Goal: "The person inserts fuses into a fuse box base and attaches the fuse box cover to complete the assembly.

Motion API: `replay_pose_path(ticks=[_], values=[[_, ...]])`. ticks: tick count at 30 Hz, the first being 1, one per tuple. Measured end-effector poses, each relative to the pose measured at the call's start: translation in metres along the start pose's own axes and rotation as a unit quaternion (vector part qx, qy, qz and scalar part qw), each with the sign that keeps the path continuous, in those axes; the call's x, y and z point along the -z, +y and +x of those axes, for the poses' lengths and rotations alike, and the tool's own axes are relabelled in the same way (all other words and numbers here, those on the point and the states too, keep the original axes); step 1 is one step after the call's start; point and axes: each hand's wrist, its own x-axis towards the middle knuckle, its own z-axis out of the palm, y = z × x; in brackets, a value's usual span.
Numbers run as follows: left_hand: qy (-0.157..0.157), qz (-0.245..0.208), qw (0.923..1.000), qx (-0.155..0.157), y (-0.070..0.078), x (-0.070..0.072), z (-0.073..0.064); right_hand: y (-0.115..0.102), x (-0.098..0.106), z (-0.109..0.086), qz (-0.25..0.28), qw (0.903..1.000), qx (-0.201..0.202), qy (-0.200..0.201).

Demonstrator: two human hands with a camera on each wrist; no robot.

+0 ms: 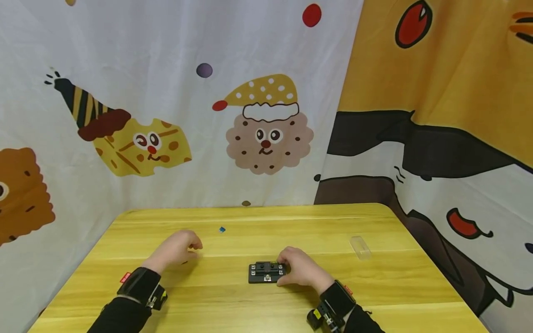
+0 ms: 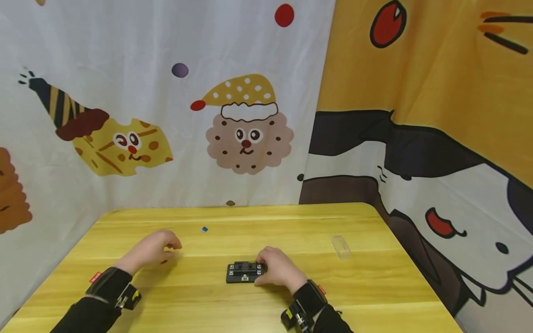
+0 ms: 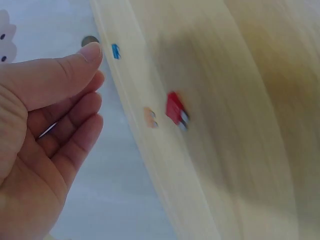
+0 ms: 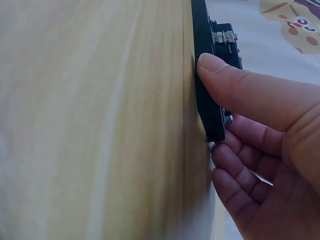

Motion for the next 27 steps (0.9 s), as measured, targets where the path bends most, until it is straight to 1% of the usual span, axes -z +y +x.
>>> replay_pose_path(ticks=[10, 15, 21, 27], values=[[-0.010, 0.001, 0.9998, 0.016, -0.018, -0.004, -0.008, -0.002, 0.001, -0.001, 0.003, 1.0000, -0.006, -0.004], [-0.007, 0.000, 0.9997, 0.023, -0.025, -0.007, -0.011, -0.002, 0.001, -0.001, 0.003, 0.9999, -0.009, -0.005], [0.000, 0.006, 0.9999, 0.016, -0.033, -0.009, -0.013, -0.001, -0.001, -0.001, 0.004, 0.9999, -0.013, -0.004], [-0.002, -0.001, 0.9998, 0.022, -0.037, -0.009, -0.015, 0.000, -0.001, 0.000, 0.001, 0.9999, -0.013, -0.002]])
